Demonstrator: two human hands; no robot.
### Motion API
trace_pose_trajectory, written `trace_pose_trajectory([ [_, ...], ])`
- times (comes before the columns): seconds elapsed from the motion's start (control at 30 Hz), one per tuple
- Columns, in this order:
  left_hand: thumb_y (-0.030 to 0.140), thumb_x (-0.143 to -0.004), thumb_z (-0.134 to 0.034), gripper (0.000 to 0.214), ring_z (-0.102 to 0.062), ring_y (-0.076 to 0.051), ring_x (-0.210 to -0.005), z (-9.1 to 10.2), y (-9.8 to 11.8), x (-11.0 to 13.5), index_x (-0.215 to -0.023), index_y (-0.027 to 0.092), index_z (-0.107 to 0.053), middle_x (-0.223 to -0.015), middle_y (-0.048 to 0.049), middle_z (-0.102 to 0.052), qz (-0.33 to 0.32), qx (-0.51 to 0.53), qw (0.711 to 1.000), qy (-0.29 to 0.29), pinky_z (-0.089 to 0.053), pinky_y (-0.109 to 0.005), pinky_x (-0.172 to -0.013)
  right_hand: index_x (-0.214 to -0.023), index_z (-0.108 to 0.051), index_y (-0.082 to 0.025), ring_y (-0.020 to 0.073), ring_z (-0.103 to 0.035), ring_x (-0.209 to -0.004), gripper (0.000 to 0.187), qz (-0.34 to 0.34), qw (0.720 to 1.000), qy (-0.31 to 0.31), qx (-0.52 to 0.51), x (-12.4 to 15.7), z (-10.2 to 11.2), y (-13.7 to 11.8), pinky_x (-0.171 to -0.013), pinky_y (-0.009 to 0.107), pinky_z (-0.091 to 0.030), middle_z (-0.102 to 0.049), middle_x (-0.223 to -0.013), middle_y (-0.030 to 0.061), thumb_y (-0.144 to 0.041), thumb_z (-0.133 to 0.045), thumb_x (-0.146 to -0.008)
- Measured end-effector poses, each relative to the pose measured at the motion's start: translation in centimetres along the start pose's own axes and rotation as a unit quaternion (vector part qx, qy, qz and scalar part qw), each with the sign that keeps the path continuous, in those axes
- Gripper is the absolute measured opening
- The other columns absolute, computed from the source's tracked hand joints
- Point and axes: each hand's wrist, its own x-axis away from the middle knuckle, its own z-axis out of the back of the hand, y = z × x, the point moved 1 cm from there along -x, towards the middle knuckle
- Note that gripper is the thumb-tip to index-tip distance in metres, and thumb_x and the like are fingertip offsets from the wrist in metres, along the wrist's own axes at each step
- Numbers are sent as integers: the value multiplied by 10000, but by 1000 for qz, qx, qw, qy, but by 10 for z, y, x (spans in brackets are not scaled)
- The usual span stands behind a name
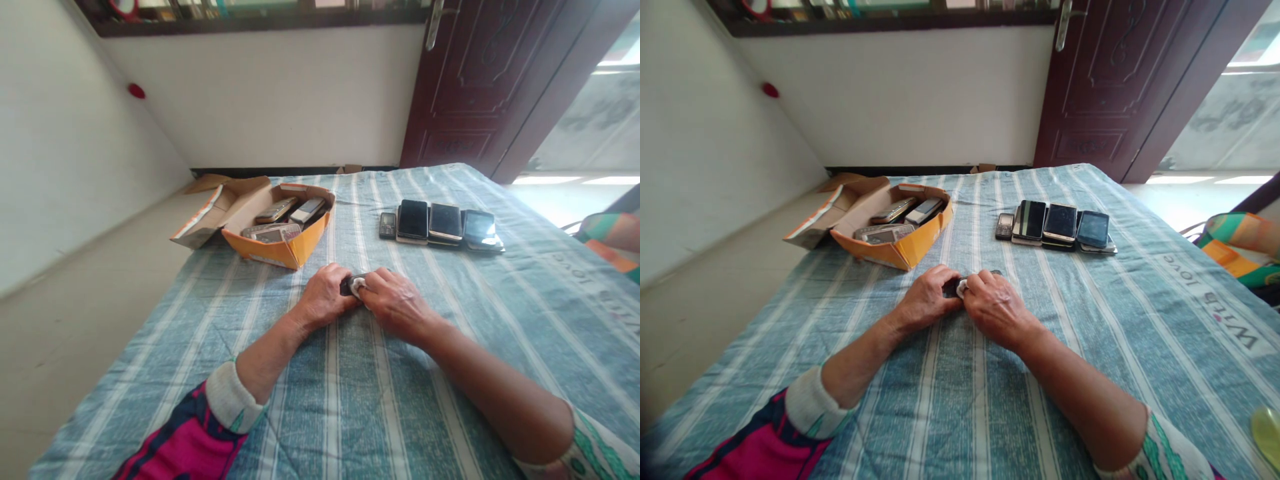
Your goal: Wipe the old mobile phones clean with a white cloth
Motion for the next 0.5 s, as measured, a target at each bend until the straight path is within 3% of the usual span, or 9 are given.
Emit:
trace_pose_trajectory([
  [0.2, 315, -627, -764, 260, -546, -192, -765, 1, 1, 0, -800, 186, -619, -793, -17, -573, 7, 4, 1000, -4, -427, -305, -692, -845, -663, -148, 210, -456, -790, 211, -94, 995, -11, 34, 0, 1, 11, -626, 309, -288, -584, -832, 86, -126, -469, -926],
  [0.4, 284, -685, -704, 178, -552, -189, -790, 0, -1, 0, -809, 185, -624, -800, -17, -585, -6, 7, 1000, -2, -434, -297, -718, -892, -651, -147, 214, -462, -775, 228, -30, 999, 11, 19, -1, 0, -10, -624, 324, -288, -588, -828, 73, -156, -431, -952],
  [0.5, 283, -690, -702, 175, -557, -188, -791, 1, 0, 0, -815, 181, -632, -802, -22, -586, -4, 4, 1000, -1, -435, -295, -721, -860, -647, -142, 214, -461, -763, 242, -33, 999, 18, 23, 3, -1, -11, -615, 328, -282, -587, -809, 74, -149, -424, -952],
])
